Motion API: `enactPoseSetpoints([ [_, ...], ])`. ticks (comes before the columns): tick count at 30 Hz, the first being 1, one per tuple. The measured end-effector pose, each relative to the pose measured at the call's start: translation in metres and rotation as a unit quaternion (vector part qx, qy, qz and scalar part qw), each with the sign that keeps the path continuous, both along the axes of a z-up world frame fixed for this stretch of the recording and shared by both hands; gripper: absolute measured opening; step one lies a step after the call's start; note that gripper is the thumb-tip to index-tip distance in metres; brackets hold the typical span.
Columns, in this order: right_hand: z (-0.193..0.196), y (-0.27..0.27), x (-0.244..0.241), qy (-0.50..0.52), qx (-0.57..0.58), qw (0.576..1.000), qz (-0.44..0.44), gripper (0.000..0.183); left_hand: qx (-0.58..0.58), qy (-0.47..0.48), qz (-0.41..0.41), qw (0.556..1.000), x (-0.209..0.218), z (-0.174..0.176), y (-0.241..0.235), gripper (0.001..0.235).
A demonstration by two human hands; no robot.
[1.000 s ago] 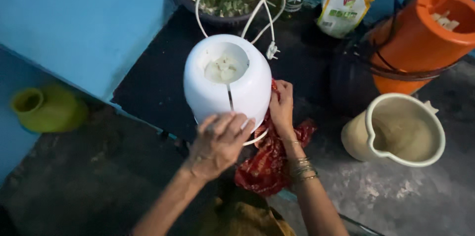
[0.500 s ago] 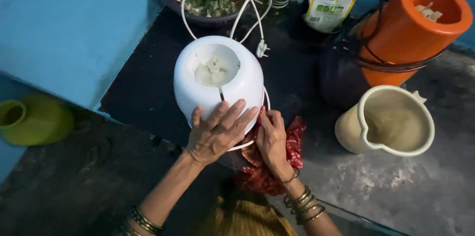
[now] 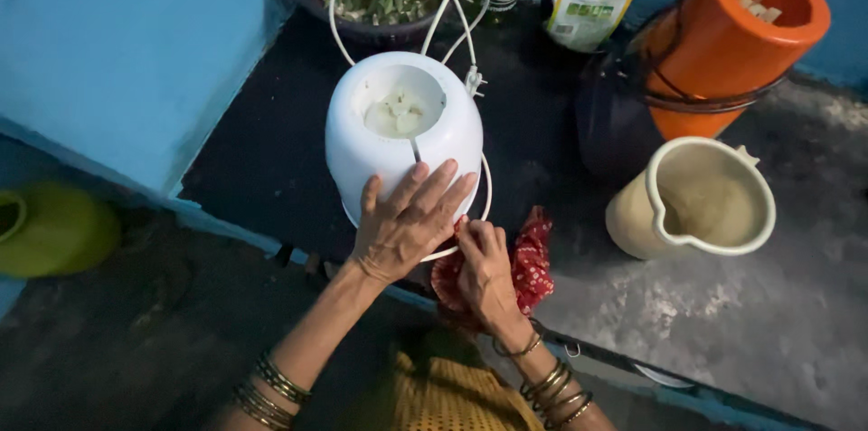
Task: The person wipes the exterior of a white electric appliance with a red patterned cloth. They clean the body, the top opening, and the power cord, then place the cloth on the counter.
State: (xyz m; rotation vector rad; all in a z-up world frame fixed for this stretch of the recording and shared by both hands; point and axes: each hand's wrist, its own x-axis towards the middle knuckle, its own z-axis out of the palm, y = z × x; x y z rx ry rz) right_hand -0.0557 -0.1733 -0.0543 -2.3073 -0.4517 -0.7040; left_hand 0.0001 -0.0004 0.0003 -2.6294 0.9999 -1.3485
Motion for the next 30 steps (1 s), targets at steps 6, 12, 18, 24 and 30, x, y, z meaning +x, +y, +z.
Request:
enactPoseSetpoints([
  [6, 0.018, -0.014, -0.014, 0.039, -0.017, 0.995, 0.088, 0.057, -0.008, 0.056, -0.035, 0.998, 0.001, -0.006, 0.004, 0.076],
  [12, 0.028, -0.042, 0.009, 0.162, 0.378, 0.911, -0.037, 0.025, -0.003, 0.056, -0.056, 0.997, -0.004, -0.004, 0.025, 0.081],
  [18, 0.029, -0.024, 0.127, 0.115, 0.658, 0.744, -0.007, 0.046, -0.150, 0.082, -0.043, 0.984, 0.007, 0.013, 0.027, 0.088],
  [24, 0.005, 0.015, 0.135, 0.144, 0.641, 0.743, 0.125, 0.078, -0.173, 0.044, -0.010, 0.984, 0.012, 0.016, 0.017, 0.080],
  [30, -0.022, 0.035, 0.106, 0.175, 0.596, 0.778, -0.092, 0.080, -0.191, 0.044, -0.006, 0.981, 0.015, 0.013, 0.011, 0.077],
])
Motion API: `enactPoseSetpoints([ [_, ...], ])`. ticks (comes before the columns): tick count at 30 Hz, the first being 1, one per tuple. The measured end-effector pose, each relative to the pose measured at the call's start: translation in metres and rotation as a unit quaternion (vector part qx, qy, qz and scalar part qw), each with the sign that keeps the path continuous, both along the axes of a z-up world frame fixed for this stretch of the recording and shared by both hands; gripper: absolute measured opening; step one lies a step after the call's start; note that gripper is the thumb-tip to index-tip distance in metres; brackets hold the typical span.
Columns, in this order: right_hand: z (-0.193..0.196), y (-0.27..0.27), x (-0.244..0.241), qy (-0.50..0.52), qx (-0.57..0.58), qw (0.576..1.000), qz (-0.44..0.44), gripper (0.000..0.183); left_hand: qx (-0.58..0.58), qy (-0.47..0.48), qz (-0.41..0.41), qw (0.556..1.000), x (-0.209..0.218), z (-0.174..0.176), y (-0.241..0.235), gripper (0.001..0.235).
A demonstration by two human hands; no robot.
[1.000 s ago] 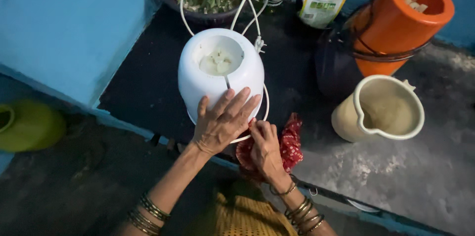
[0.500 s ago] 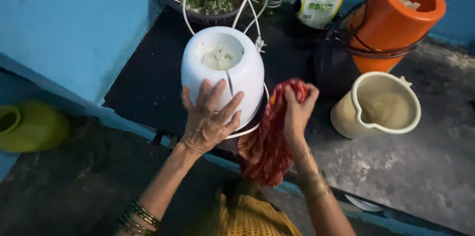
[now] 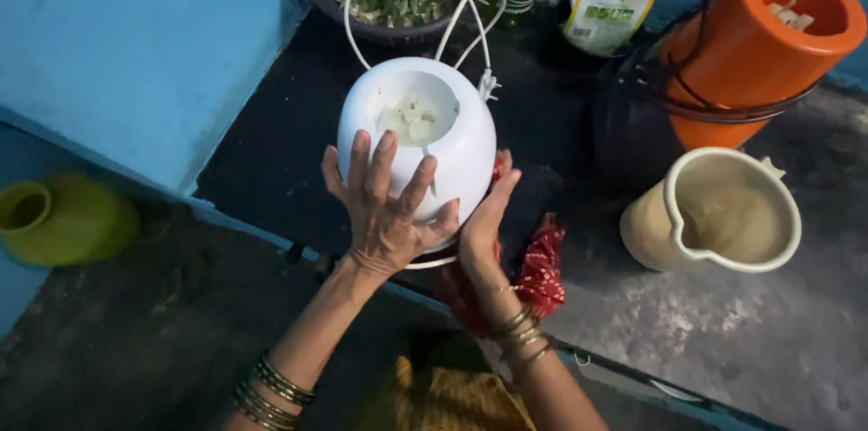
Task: The person wipes the exterior of a white electric appliance with a red patterned cloth. They clean the body, the top opening, and the power cord, then place the cloth on the counter.
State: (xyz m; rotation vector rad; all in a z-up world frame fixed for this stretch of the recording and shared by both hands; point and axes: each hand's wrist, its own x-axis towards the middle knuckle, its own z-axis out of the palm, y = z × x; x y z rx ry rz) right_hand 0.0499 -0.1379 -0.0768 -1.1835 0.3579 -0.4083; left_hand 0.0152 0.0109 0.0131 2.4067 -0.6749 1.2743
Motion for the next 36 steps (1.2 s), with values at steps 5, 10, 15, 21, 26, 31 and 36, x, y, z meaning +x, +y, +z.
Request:
enactPoseSetpoints([
  [5, -0.020, 0.018, -0.048, 0.120, -0.168, 0.978, 0.015, 0.082, -0.001, -0.013, 0.005, 1.000, 0.001, -0.002, -0.002, 0.076],
  [10, -0.037, 0.022, -0.075, 0.158, -0.344, 0.917, 0.123, 0.073, -0.005, -0.011, 0.001, 1.000, 0.002, -0.002, -0.001, 0.075],
  [15, -0.027, 0.017, -0.120, -0.004, -0.599, 0.797, 0.083, 0.066, 0.002, -0.004, -0.014, 1.000, 0.000, -0.002, 0.003, 0.080],
  [21, 0.045, -0.049, -0.144, -0.041, -0.701, 0.682, 0.203, 0.034, 0.022, 0.016, -0.027, 0.999, -0.005, 0.000, 0.020, 0.091],
  [26, 0.079, -0.103, -0.070, 0.047, -0.354, 0.928, 0.110, 0.016, -0.105, 0.115, -0.037, 0.987, -0.031, -0.012, 0.028, 0.117],
  [31, 0.033, -0.056, 0.017, -0.118, -0.209, 0.971, 0.011, 0.026, -0.318, 0.306, -0.089, 0.893, -0.038, -0.032, 0.018, 0.135],
  [36, -0.013, -0.019, 0.010, -0.109, -0.018, 0.991, 0.074, 0.047, -0.308, 0.305, -0.078, 0.898, -0.035, -0.060, 0.015, 0.138],
])
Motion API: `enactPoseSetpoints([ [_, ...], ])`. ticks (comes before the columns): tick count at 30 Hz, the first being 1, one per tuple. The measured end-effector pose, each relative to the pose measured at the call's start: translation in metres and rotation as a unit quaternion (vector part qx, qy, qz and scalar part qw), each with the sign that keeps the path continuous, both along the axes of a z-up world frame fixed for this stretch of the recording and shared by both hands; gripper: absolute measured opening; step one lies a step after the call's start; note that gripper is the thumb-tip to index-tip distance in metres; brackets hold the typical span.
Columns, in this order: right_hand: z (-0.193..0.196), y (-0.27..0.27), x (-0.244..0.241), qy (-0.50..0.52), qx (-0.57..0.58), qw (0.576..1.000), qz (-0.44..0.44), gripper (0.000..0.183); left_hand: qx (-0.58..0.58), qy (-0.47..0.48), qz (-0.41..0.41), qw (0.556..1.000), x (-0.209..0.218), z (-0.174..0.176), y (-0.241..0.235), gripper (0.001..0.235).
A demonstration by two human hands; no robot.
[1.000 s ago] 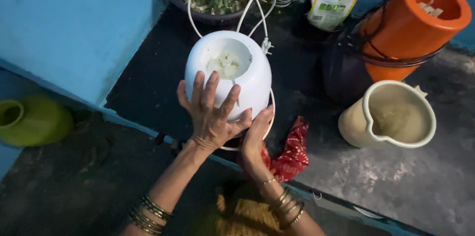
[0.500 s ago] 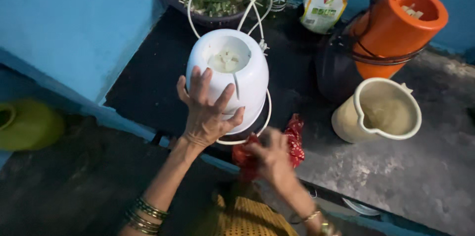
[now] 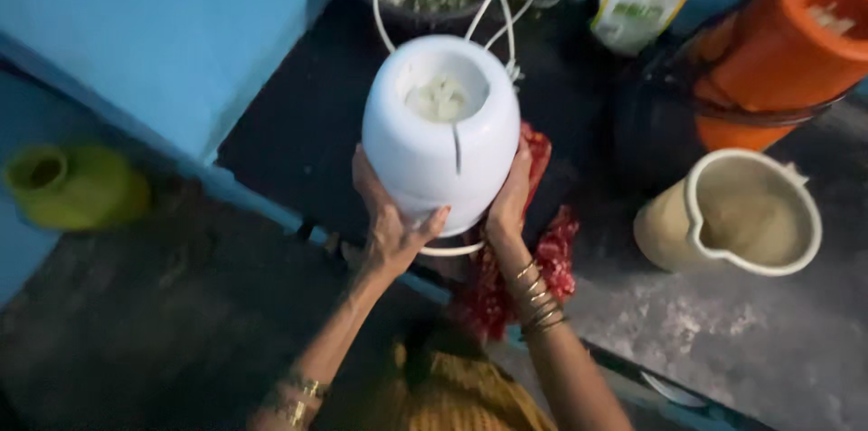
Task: The person wipes the exterior of a white electric appliance with a red patterned cloth. They clean the body, the top opening, and the power cord, then place the cloth on the counter.
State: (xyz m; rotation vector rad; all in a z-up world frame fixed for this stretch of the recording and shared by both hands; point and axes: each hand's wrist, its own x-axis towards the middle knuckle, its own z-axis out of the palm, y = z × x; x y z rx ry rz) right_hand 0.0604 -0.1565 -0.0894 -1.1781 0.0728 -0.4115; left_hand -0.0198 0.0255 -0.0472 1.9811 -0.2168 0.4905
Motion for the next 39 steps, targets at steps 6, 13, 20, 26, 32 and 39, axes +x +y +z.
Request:
enactPoseSetpoints([
  [6, 0.004, 0.014, -0.025, 0.036, 0.020, 0.999, 0.020, 0.067, 0.007, -0.022, 0.012, 1.000, 0.008, -0.009, -0.004, 0.137],
  [13, 0.020, 0.026, -0.073, 0.132, -0.046, 0.990, 0.016, 0.062, -0.013, -0.012, -0.016, 1.000, 0.010, -0.013, -0.004, 0.140],
  [20, 0.044, 0.034, -0.129, 0.123, -0.334, 0.934, 0.022, 0.052, 0.003, -0.033, 0.012, 0.999, 0.006, -0.006, -0.004, 0.136],
  [26, 0.055, 0.008, -0.144, 0.112, -0.274, 0.947, 0.126, 0.035, 0.012, -0.014, 0.064, 0.998, -0.014, 0.019, -0.025, 0.131],
  [32, 0.109, -0.042, -0.067, -0.153, -0.053, 0.987, 0.001, 0.036, 0.293, -0.226, 0.007, 0.929, -0.016, 0.042, -0.033, 0.092],
  [39, 0.093, -0.021, 0.020, -0.173, 0.023, 0.957, 0.232, 0.070, 0.436, -0.290, -0.025, 0.852, 0.031, 0.055, -0.033, 0.074],
])
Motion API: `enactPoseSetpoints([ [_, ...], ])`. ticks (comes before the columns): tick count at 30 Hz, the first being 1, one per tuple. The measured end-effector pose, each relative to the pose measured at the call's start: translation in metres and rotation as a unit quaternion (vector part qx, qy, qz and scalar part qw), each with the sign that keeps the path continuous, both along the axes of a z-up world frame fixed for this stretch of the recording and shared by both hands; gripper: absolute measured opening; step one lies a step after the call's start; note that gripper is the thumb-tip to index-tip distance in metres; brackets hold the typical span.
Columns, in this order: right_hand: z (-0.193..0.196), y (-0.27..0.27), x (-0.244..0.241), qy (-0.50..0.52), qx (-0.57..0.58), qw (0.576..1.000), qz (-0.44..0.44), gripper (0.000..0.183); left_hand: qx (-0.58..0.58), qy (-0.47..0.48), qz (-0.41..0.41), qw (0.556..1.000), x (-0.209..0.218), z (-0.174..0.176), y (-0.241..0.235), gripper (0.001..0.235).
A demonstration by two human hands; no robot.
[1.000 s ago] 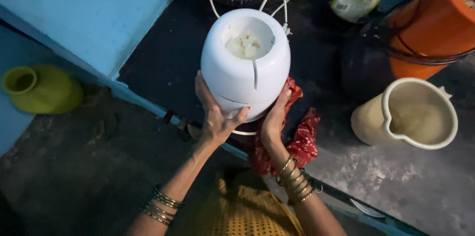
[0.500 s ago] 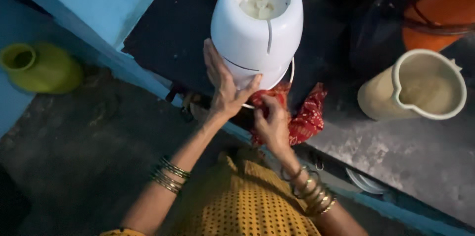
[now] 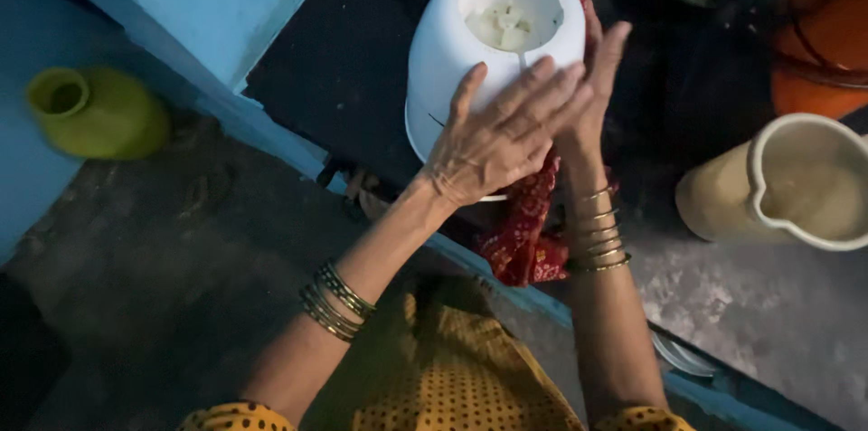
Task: The person wipes the exterior of a white electric appliance with a red patterned cloth. They clean the body, the top opening, and the power cord, then place the cloth on the counter.
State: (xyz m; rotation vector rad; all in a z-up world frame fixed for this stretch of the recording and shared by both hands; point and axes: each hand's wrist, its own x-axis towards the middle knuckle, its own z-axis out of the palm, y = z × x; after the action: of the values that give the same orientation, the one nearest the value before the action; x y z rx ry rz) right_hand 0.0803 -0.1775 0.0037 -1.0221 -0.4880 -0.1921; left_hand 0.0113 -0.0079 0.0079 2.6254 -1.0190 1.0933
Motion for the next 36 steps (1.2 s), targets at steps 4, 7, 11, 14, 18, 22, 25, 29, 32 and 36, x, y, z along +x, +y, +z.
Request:
enactPoseSetpoints([
  [4, -0.061, -0.020, 0.020, -0.033, -0.265, 0.950, -0.160, 0.070, 0.037, -0.122, 0.040, 0.991, 0.004, -0.006, -0.004, 0.069],
  [7, -0.105, -0.025, 0.032, 0.010, -0.231, 0.963, -0.138, 0.068, 0.034, -0.150, 0.044, 0.987, 0.008, -0.008, -0.003, 0.059],
  [11, -0.130, -0.029, 0.014, 0.075, -0.275, 0.944, -0.168, 0.078, 0.009, -0.166, 0.042, 0.985, 0.010, -0.009, -0.007, 0.052],
  [14, -0.129, -0.017, -0.004, 0.113, -0.309, 0.922, -0.205, 0.062, 0.013, -0.154, 0.045, 0.987, 0.009, -0.006, -0.006, 0.050],
  [18, -0.118, -0.012, -0.063, 0.159, -0.154, 0.966, -0.136, 0.057, -0.001, -0.141, 0.037, 0.989, 0.001, 0.000, -0.006, 0.049],
  [22, -0.084, -0.028, -0.110, 0.160, -0.383, 0.896, -0.159, 0.034, -0.012, -0.104, -0.006, 0.994, -0.005, 0.008, 0.002, 0.057],
  [25, -0.034, -0.041, -0.096, 0.166, -0.275, 0.927, -0.195, 0.026, -0.140, -0.057, 0.022, 0.988, -0.019, 0.018, -0.002, 0.069],
  [29, 0.033, -0.040, 0.000, 0.141, -0.026, 0.976, -0.162, 0.030, -0.389, 0.055, 0.094, 0.915, -0.025, 0.050, -0.009, 0.090],
  [32, 0.057, -0.018, 0.057, 0.072, -0.054, 0.995, 0.040, 0.039, -0.439, 0.097, 0.148, 0.881, -0.013, 0.072, -0.024, 0.101],
  [36, 0.064, 0.002, 0.105, 0.178, -0.169, 0.940, 0.237, 0.051, -0.461, 0.120, 0.166, 0.863, -0.008, 0.084, -0.029, 0.096],
])
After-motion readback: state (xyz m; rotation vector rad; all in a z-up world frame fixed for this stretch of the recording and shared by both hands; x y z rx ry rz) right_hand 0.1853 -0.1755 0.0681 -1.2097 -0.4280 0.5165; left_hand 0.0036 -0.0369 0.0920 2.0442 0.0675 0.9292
